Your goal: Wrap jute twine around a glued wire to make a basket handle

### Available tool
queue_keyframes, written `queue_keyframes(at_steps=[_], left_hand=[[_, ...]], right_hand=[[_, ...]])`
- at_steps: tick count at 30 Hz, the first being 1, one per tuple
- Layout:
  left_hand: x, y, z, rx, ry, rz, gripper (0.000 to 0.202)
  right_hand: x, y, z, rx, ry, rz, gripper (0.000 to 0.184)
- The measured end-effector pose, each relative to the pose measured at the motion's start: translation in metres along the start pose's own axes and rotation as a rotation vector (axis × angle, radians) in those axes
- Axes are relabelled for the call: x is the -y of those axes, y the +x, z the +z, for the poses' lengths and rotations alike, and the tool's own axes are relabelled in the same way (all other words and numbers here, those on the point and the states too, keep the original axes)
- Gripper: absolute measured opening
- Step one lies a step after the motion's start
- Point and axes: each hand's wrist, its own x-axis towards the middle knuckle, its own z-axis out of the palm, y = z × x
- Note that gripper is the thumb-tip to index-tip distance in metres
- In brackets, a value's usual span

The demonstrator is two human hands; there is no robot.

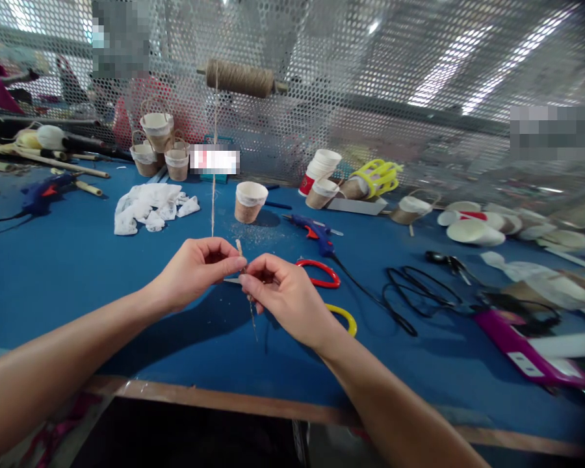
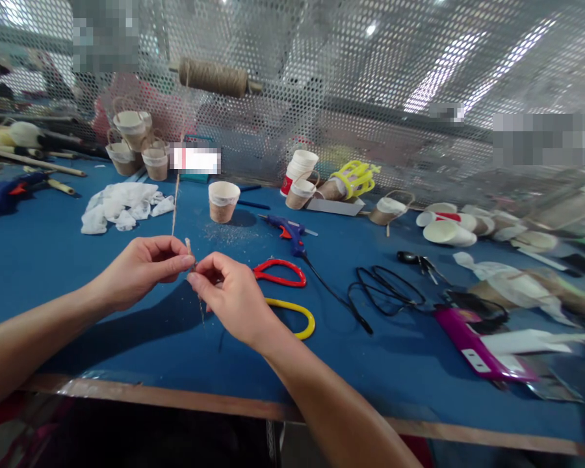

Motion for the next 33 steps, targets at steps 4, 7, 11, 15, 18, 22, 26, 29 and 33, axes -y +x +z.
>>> queue_keyframes(at_steps=[4,7,11,15,18,22,26,29,33], left_hand=[[0.0,-0.001,0.0,0.102,-0.103,0.012,0.015],[-0.001,-0.002,-0.002,0.216,-0.183,0.0,0.015],[-0.001,-0.001,-0.003,0.155,-0.125,-0.024,0.016],[-0.002,0.0,-0.001,0.053,-0.029,-0.025,0.015],[-0.003,-0.001,0.002,-0.004,0.019,-0.012,0.015],[-0.002,-0.002,0.004,-0.018,0.005,-0.003,0.015],[-0.001,-0.002,-0.001,0.165,-0.109,-0.03,0.015],[-0.002,-0.002,-0.006,0.247,-0.135,-0.028,0.014],[-0.008,0.0,-0.007,0.186,-0.044,-0.015,0.009]], right_hand=[[-0.002,0.002,-0.006,0.133,0.096,0.037,0.015],[-0.002,0.002,-0.011,0.277,0.236,0.083,0.015],[0.001,0.001,-0.009,0.179,0.187,0.05,0.016],[0.001,0.0,-0.003,0.054,0.012,-0.011,0.015],[-0.003,-0.001,0.0,-0.009,-0.114,-0.05,0.014],[-0.005,-0.001,-0.002,-0.019,-0.174,-0.059,0.014],[0.0,0.0,-0.009,0.216,0.066,0.043,0.016],[0.002,0.0,-0.011,0.268,0.202,0.072,0.016],[0.001,0.001,-0.009,0.183,0.237,0.064,0.016]])
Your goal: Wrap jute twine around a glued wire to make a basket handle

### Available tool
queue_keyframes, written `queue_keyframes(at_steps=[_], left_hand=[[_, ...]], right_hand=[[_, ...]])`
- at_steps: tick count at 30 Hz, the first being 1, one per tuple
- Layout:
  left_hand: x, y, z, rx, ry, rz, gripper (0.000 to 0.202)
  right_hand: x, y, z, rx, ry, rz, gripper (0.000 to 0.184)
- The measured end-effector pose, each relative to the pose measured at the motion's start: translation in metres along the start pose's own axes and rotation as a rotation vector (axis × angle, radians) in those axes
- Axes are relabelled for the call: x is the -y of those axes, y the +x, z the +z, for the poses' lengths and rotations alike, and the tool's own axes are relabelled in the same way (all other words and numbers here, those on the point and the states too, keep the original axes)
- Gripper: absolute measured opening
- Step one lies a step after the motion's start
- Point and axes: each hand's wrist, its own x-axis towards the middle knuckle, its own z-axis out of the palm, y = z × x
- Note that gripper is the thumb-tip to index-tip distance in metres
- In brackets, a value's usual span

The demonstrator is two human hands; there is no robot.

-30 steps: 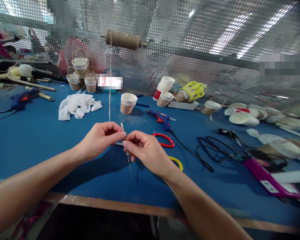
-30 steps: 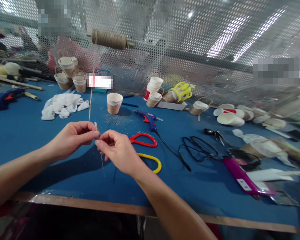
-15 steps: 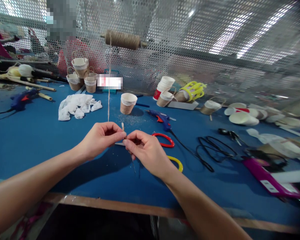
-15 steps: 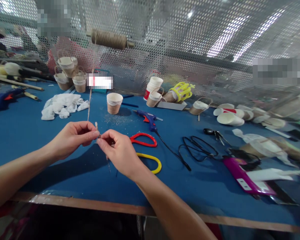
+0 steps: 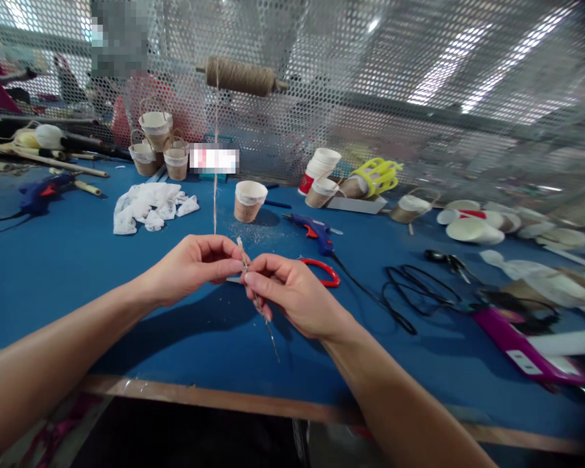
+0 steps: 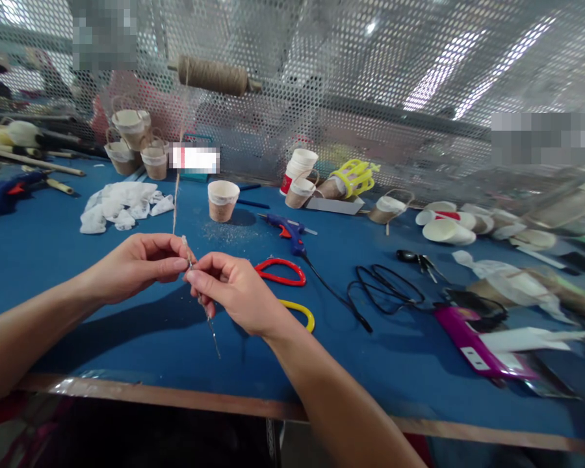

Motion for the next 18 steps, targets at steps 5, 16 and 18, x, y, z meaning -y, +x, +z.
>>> queue_keyframes(at_steps=[5,16,18], left_hand=[[-0.005,0.001,0.003,-0.08,0.159,0.026,0.008],[0.001,0.0,0.011,-0.205,0.216,0.027,0.016],[0.001,0.001,0.011,-0.203,0.17,0.016,0.016]], right_hand=[[-0.001,0.001,0.002,-0.051,-0.076,-0.025,0.016],[-0.002,0.001,0.008,-0.163,-0.275,-0.055,0.014],[-0.002,0.002,0.005,-0.137,-0.294,-0.052,0.015]])
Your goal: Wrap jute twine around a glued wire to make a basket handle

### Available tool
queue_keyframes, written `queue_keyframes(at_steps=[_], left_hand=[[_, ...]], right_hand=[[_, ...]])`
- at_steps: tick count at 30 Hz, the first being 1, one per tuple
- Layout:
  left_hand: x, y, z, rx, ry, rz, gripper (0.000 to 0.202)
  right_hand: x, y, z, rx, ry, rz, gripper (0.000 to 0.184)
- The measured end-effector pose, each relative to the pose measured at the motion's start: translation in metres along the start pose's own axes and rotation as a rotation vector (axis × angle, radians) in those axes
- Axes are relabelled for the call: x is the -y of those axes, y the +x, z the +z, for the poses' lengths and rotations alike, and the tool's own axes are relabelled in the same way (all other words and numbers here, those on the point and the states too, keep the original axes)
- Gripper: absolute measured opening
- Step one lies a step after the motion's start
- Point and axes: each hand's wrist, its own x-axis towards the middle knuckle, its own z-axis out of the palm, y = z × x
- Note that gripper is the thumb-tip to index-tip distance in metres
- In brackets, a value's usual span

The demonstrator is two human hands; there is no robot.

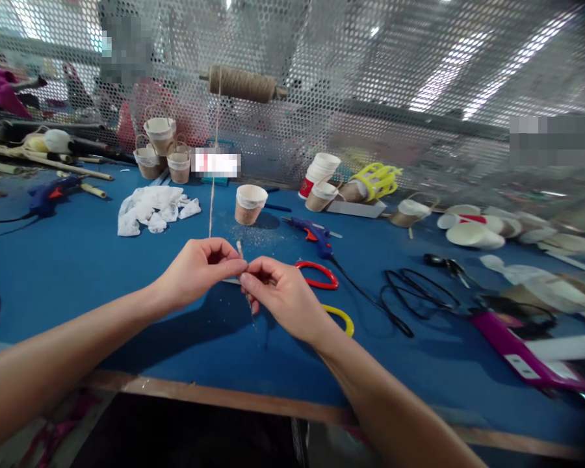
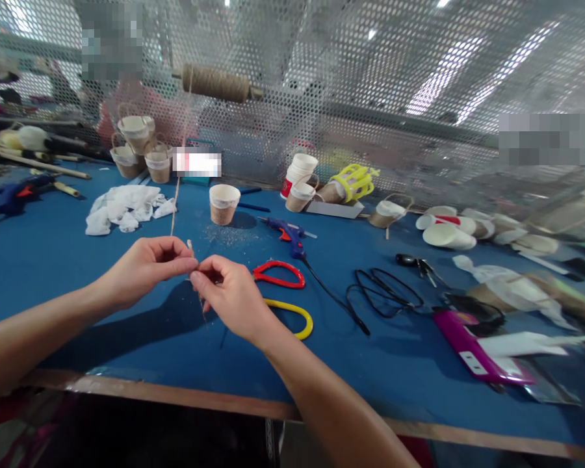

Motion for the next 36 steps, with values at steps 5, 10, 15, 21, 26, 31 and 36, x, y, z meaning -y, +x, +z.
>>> queue_keyframes(at_steps=[5,10,15,21,26,31,36], left_hand=[[-0.004,0.003,-0.004,0.275,-0.083,-0.108,0.015],[0.0,0.003,-0.005,0.479,-0.116,-0.165,0.015],[0.003,0.001,-0.005,0.431,-0.072,-0.173,0.013],[-0.001,0.0,-0.008,0.386,0.037,-0.12,0.01],[-0.005,-0.002,-0.008,0.36,0.159,-0.068,0.012],[-0.003,-0.004,-0.001,0.264,0.213,-0.048,0.017],[-0.001,0.004,0.0,0.271,0.242,-0.051,0.02]], right_hand=[[0.004,0.003,-0.015,0.044,0.1,-0.059,0.021],[0.002,0.002,-0.02,0.223,0.245,-0.032,0.018],[0.001,0.002,-0.019,0.237,0.196,0.05,0.015],[0.003,0.002,-0.018,0.169,0.094,0.075,0.019],[0.002,0.002,-0.017,0.124,0.03,0.053,0.02],[0.002,0.002,-0.015,0.074,-0.039,0.036,0.02],[-0.002,0.005,-0.012,0.013,-0.005,0.031,0.02]])
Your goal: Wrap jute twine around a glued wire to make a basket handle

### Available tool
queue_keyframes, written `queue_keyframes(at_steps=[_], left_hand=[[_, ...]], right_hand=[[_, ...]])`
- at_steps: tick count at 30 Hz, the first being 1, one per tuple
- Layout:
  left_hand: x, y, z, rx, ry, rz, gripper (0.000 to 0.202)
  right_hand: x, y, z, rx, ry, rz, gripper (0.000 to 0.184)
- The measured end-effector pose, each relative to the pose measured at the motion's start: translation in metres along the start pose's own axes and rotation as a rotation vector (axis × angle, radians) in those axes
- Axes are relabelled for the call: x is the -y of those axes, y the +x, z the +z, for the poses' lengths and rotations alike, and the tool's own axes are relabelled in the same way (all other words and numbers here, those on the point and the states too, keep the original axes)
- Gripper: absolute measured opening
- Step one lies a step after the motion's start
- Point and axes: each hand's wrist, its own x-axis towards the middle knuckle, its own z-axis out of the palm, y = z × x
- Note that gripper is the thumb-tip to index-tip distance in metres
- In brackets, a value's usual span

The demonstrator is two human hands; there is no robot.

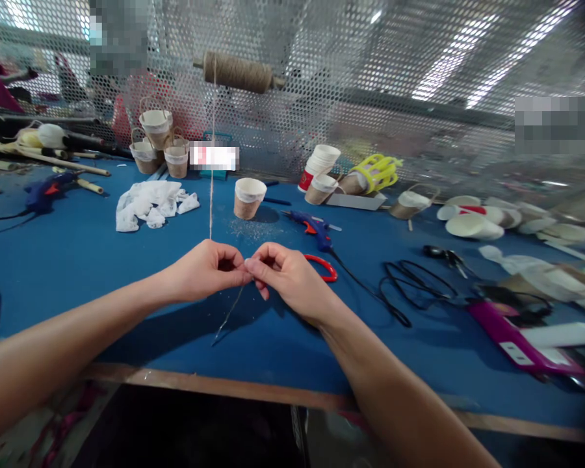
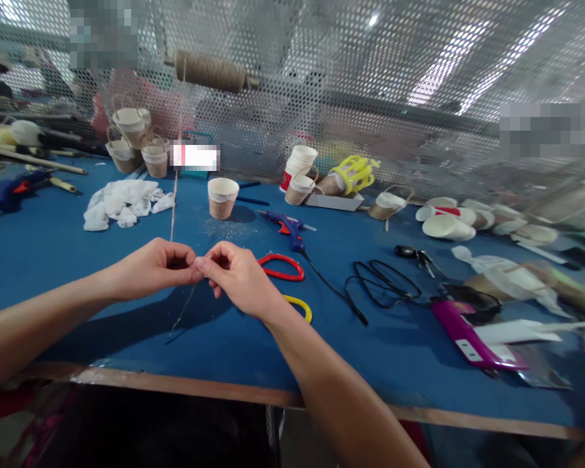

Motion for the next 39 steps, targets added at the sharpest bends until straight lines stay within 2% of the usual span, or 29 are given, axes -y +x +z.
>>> queue_keyframes(at_steps=[3,7,9,12,17,21,25,28,34,39], left_hand=[[-0.001,0.003,-0.004,0.08,-0.136,-0.007,0.015],[-0.001,0.001,-0.007,0.185,-0.362,-0.087,0.013],[0.001,0.0,-0.007,0.207,-0.422,-0.109,0.013],[0.006,0.0,-0.008,0.212,-0.422,-0.107,0.014],[0.008,0.0,-0.014,0.162,-0.259,-0.037,0.017],[0.004,-0.003,-0.015,0.156,0.001,0.103,0.016],[0.003,-0.007,-0.01,-0.022,0.345,0.3,0.012],[0.005,-0.009,-0.006,-0.082,0.435,0.358,0.013],[0.007,-0.007,0.001,-0.046,0.139,0.175,0.019],[0.007,-0.007,0.001,0.003,-0.009,0.072,0.022]], right_hand=[[0.001,0.001,-0.001,0.009,0.127,-0.025,0.019],[0.006,0.001,-0.006,0.134,0.253,-0.038,0.019],[0.008,0.002,-0.008,0.19,0.232,-0.016,0.019],[0.01,0.006,-0.007,0.179,0.127,0.004,0.022],[0.005,0.009,-0.002,0.088,0.016,-0.039,0.023],[0.0,0.007,-0.001,0.072,0.005,-0.037,0.022],[-0.003,0.005,-0.004,0.076,-0.015,-0.014,0.022],[-0.003,0.004,-0.004,0.071,-0.039,-0.012,0.022],[0.0,0.002,-0.001,0.045,-0.084,-0.027,0.02],[0.003,0.0,0.002,0.043,-0.092,-0.031,0.021]])
